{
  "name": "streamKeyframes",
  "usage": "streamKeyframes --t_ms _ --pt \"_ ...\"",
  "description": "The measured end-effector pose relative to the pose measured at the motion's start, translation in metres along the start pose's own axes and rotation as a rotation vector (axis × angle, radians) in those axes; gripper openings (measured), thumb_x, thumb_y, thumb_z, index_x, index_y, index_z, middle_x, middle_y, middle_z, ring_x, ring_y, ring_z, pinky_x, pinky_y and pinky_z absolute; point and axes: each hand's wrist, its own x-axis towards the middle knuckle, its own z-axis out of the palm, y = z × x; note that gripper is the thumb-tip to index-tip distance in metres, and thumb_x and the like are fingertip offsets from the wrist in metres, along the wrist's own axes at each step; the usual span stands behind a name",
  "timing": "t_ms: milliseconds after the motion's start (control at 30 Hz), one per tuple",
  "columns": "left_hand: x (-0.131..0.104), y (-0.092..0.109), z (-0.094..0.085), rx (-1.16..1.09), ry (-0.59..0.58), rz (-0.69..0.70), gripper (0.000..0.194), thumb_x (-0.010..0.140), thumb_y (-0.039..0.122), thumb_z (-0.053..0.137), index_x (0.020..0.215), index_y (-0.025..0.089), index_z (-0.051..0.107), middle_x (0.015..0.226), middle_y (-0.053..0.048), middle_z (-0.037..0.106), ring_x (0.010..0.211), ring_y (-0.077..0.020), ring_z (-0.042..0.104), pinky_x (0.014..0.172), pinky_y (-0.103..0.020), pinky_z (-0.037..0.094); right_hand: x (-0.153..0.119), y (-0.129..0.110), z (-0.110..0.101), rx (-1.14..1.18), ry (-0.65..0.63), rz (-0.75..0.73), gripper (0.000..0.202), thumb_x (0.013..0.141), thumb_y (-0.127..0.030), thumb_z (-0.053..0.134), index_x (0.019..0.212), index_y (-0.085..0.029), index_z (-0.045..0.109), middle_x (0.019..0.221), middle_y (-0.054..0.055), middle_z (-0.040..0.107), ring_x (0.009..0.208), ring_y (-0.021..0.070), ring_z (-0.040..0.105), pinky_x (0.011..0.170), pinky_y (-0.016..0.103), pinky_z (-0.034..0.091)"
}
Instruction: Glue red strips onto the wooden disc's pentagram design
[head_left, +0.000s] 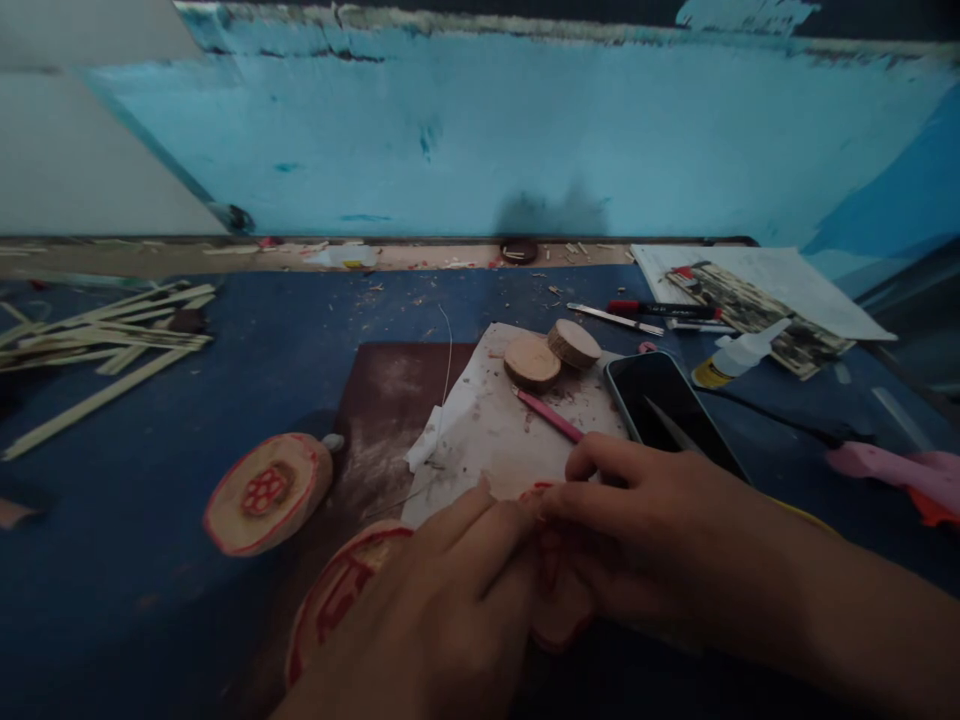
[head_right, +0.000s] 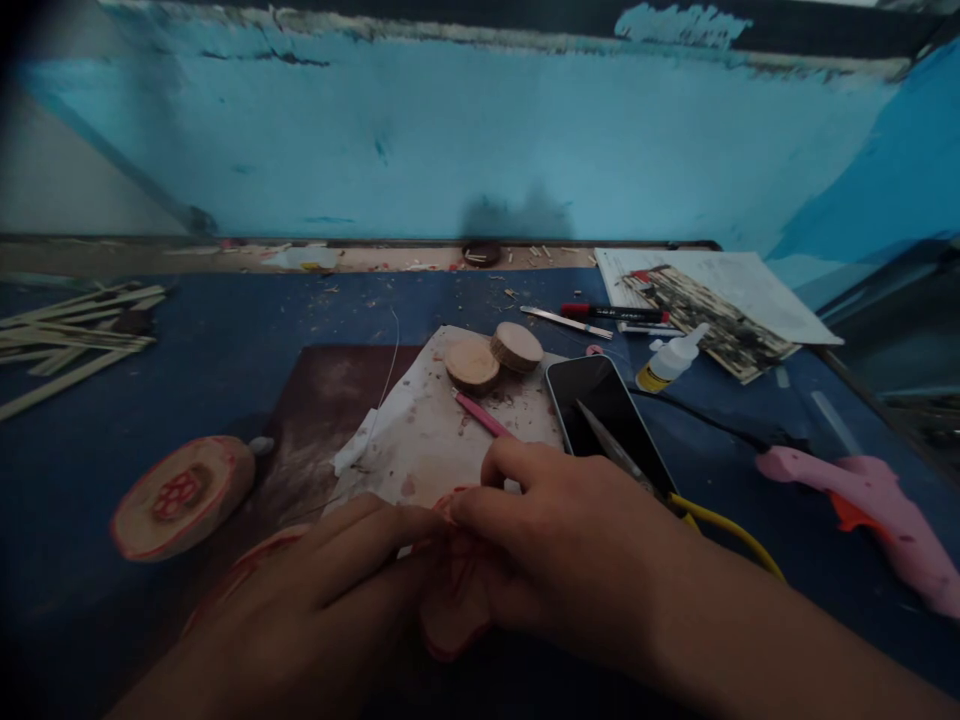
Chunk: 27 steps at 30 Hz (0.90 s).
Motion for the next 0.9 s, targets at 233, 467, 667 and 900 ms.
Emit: streamKeyframes --t_ms 233,467,667,900 --pt "0.000 -0.003 0.014 -0.015 0.007 -0.036 0.032 0.104 0.008 0.043 0.114 0.025 0.068 0.115 -0.002 0.073 0.106 -0.0233 0.069 0.087 -0.035 0.059 0.001 0.001 0.000 -0.011 0.012 -0.003 0.033 0.097 -0.022 0.068 0.128 -0.035 0.071 0.108 0.001 0.065 0.077 0.0145 0.065 0.065 0.027 0.046" --pt "0.001 -0.006 0.015 -0.155 -0.049 -0.105 0.033 0.107 0.016 0.043 0.122 0.025 0.071 0.120 -0.004 0.074 0.113 -0.0249 0.067 0.098 -0.038 0.060 0.000 -0.002 -0.002 -0.015 -0.027 0.010 0.032 0.098 -0.024 0.067 0.127 -0.033 0.072 0.108 0.002 0.065 0.077 0.0156 0.066 0.065 0.028 0.048" --pt "0.008 -0.007 0.008 -0.215 -0.112 -0.131 0.030 0.105 0.019 0.049 0.119 0.027 0.075 0.118 -0.003 0.074 0.111 -0.0266 0.066 0.095 -0.039 0.059 0.001 -0.003 -0.004 -0.006 -0.030 0.020 0.031 0.099 -0.027 0.067 0.128 -0.034 0.073 0.108 0.002 0.066 0.078 0.0157 0.067 0.065 0.028 0.048" --pt "0.009 -0.003 0.004 -0.280 -0.074 -0.153 0.027 0.101 0.016 0.050 0.099 0.025 0.074 0.106 -0.002 0.075 0.101 -0.0214 0.068 0.088 -0.030 0.060 0.001 -0.004 -0.006 0.012 -0.017 0.008 0.028 0.096 -0.022 0.067 0.123 -0.030 0.075 0.107 0.003 0.066 0.076 0.0150 0.065 0.064 0.027 0.044"
